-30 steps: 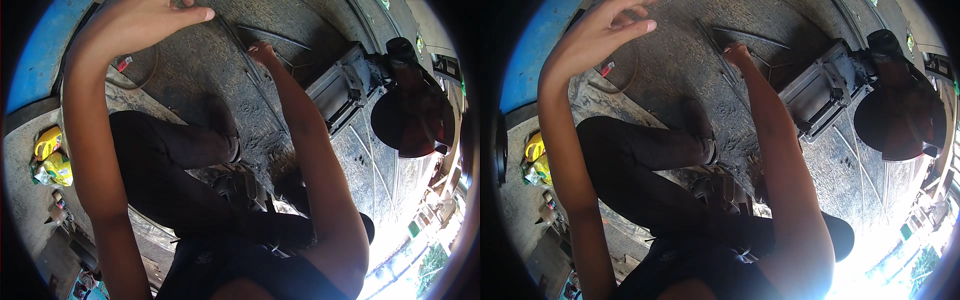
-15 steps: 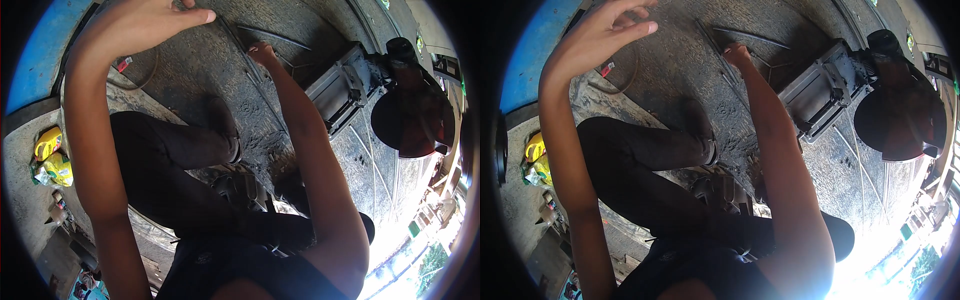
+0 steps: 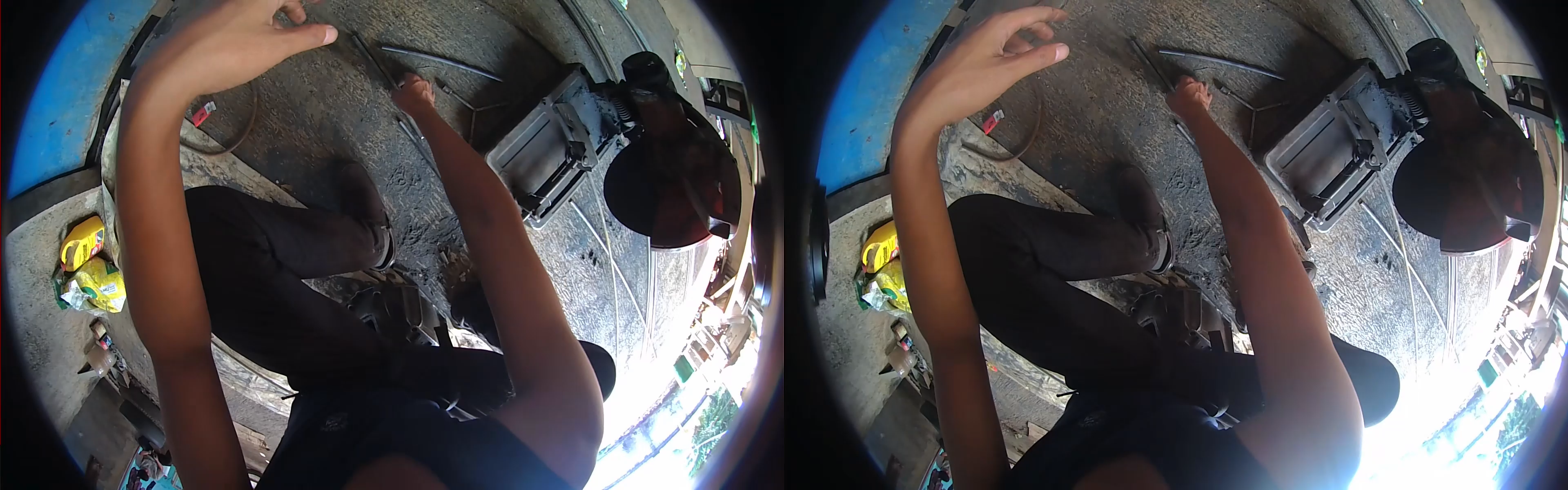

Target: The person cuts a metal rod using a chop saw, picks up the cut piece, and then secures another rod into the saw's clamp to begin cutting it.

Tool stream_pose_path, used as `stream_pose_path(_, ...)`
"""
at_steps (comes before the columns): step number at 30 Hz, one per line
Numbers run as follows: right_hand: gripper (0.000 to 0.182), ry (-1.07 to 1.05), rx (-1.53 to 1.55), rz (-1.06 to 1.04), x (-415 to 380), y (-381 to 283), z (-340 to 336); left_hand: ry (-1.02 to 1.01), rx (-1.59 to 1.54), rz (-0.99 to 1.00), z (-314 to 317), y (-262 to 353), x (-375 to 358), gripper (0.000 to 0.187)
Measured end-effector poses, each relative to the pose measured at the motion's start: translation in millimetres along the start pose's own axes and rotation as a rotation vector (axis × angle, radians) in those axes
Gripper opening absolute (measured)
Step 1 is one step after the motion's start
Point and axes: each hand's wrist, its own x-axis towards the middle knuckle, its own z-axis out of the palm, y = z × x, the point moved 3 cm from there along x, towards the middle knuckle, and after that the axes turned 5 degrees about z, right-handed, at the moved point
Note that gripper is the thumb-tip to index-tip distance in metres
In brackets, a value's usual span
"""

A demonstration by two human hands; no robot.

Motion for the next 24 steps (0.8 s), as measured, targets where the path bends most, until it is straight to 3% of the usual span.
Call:
stream_pose_path(1, 0.04, 0.006, 0.002, -0.001, 1, -3, 3, 0.004, 0.003, 0.005, 4, -12, 6, 0.068)
stream_pose_path(3, 0.038, 0.048, -0.013, 0.079, -1, -8, 6, 0.147, 0.167, 0.2, 17, -27, 16, 0.057)
stream_pose_path(16, 0.041, 0.05, 0.058, 0.12, 1, -4, -8, 0.11, 0.208, 0.151, 16, -23, 19, 0.059)
stream_pose_path(18, 0.041, -0.112, 0.073, 0.088, -4, 4, -9, 0.105, 0.208, 0.16, 17, -20, 19, 0.06)
stream_pose_path(24, 0.036, 0.005, 0.007, 0.079, -19, 0, 0, 0.101, 0.215, 0.186, 21, -11, 19, 0.059)
